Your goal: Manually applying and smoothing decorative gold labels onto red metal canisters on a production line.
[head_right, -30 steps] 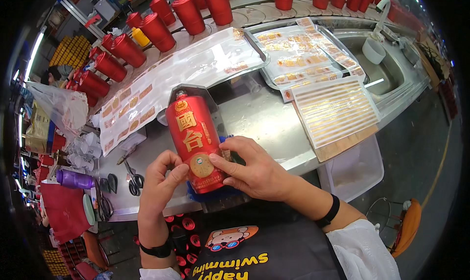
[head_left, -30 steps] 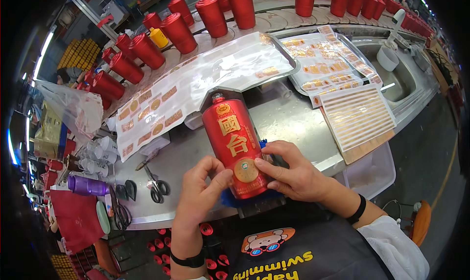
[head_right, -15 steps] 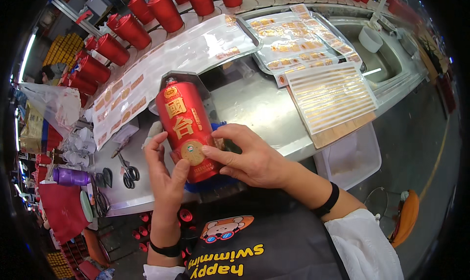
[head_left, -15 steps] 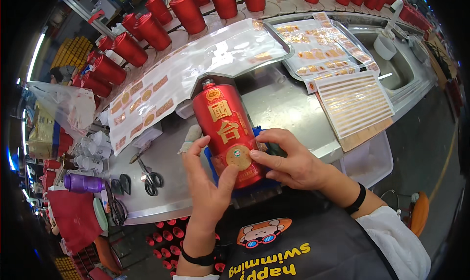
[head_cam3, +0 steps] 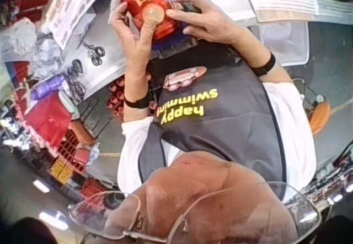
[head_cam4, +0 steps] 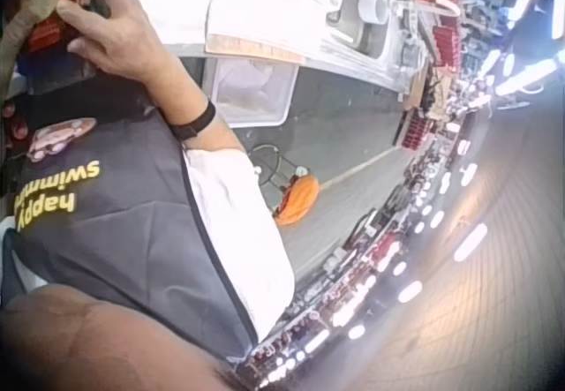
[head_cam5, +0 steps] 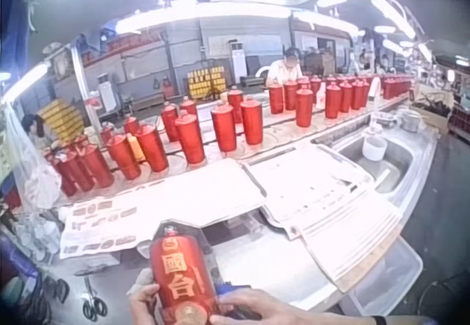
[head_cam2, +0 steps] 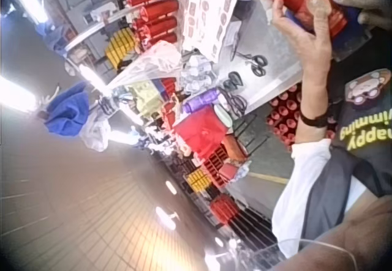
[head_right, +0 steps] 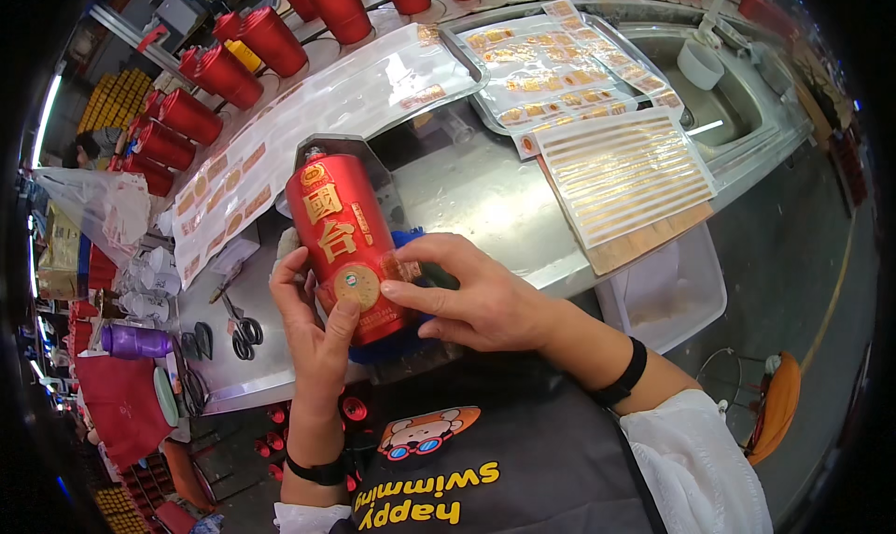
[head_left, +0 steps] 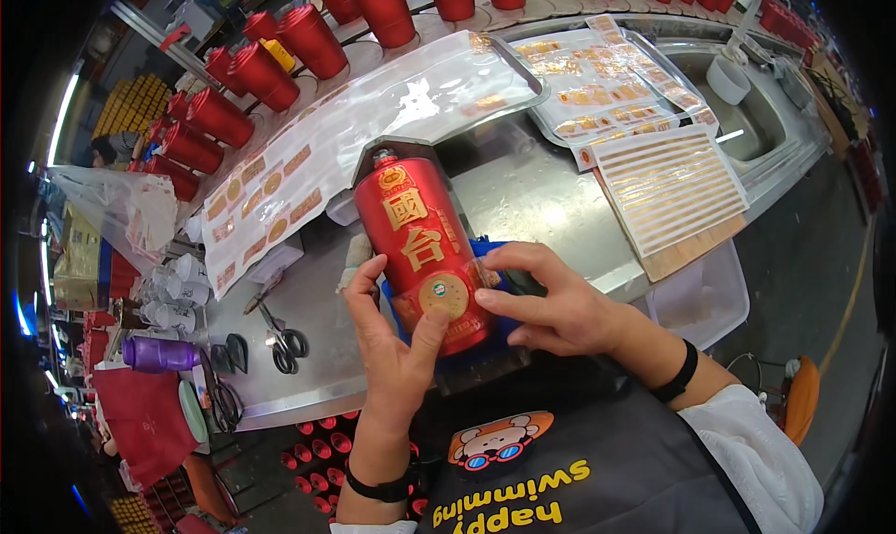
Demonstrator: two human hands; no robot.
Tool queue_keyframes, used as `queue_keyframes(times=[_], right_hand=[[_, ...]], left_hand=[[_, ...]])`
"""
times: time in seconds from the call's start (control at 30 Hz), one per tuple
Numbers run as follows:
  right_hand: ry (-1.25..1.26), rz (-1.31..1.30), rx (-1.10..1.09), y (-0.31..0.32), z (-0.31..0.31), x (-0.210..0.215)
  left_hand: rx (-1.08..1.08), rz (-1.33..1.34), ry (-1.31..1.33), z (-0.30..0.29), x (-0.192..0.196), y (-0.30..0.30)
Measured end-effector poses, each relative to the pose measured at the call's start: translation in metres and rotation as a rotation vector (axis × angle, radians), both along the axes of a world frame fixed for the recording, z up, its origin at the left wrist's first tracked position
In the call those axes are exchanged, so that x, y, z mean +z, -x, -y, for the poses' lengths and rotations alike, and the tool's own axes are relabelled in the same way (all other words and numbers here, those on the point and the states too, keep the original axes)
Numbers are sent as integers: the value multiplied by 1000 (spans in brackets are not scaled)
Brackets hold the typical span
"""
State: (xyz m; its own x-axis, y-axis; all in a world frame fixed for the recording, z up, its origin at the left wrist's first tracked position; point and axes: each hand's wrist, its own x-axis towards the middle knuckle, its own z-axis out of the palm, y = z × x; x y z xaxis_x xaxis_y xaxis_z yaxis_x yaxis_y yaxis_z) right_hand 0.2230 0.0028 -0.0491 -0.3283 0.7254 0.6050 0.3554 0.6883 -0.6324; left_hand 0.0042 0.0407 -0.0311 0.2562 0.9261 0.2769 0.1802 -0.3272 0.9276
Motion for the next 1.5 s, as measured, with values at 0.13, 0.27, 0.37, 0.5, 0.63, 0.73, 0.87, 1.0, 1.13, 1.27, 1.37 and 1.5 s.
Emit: queue_keyframes(times=[0.13,0.27,0.37,0.5,0.63,0.73,0.87,1.0,1.13,1.27,1.37,1.5], right_hand=[[-48,56,9,2,-5,-7],[-72,60,8,0,-2,-11],[-74,40,17,1,0,-13],[-71,50,61,-6,-1,-7],[-53,23,30,0,-5,2],[-81,79,39,3,-9,-3],[-84,85,17,6,-6,-4],[-97,87,13,7,-6,-4],[-93,98,42,5,-6,1],[-113,86,22,5,-6,10],[-86,94,5,8,-8,9],[-95,94,16,10,-11,13]], left_hand=[[0,-6,2,-2,-4,1],[-12,18,4,-3,-7,1],[-10,26,-12,-3,-7,0],[-18,22,-7,-3,-7,2],[-85,144,24,-4,-13,7],[-126,209,69,-2,-9,6],[-147,141,53,0,-11,6],[-123,187,66,-1,-16,6],[-97,235,80,-1,-11,2],[-9,8,-45,1,-4,-4],[11,7,-54,2,-9,-4],[-60,214,65,5,-21,4]])
